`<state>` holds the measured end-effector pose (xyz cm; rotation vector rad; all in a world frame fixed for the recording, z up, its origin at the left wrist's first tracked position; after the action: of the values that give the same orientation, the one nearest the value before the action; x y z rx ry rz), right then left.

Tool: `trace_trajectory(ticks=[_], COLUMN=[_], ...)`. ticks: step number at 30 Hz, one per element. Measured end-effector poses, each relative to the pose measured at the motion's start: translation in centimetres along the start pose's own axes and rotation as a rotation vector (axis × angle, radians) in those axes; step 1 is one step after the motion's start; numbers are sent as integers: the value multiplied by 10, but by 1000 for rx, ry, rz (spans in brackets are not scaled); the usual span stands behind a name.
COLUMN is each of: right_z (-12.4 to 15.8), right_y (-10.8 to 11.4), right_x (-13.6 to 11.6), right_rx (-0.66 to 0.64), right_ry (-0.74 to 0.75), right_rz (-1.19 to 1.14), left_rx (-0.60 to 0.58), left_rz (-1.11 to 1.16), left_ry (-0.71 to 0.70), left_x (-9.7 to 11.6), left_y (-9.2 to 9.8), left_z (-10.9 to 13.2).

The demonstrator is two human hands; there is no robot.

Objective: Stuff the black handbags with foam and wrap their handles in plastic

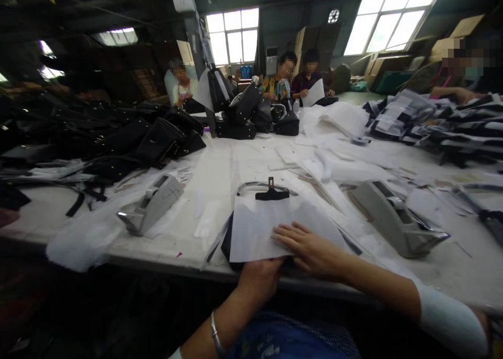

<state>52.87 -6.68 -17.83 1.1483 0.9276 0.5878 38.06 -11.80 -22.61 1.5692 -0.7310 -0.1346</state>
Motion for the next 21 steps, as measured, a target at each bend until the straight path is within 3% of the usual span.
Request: trace_trajectory(ticks=[7,16,18,21], right_z=[6,3,4,3], right_y=[-13,-17,-19,-19], right_x=[-8,-3,-1,0], right_rx=[25,67,83,107], right_ry=[-33,92,106,98], right_rz=[23,-6,-18,-40], left_rx=[92,32,5,-59], left_rz=[-75,-62,-94,-122], left_ry=[-49,-7,-1,-13], left_x=[0,-1,5,23], left_y=[-3,-6,1,31], left_z=[2,3,10,27])
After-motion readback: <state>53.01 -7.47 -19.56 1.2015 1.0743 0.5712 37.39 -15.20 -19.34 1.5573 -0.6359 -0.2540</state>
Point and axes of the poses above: each hand's wrist, its own z-axis away from the middle knuckle, its own y-axis out of the back of the hand, x = y × z, the point moved 4 cm from there along -z, towards the middle knuckle, and after that the axes turned 5 degrees about -x, right-handed, at the moved point
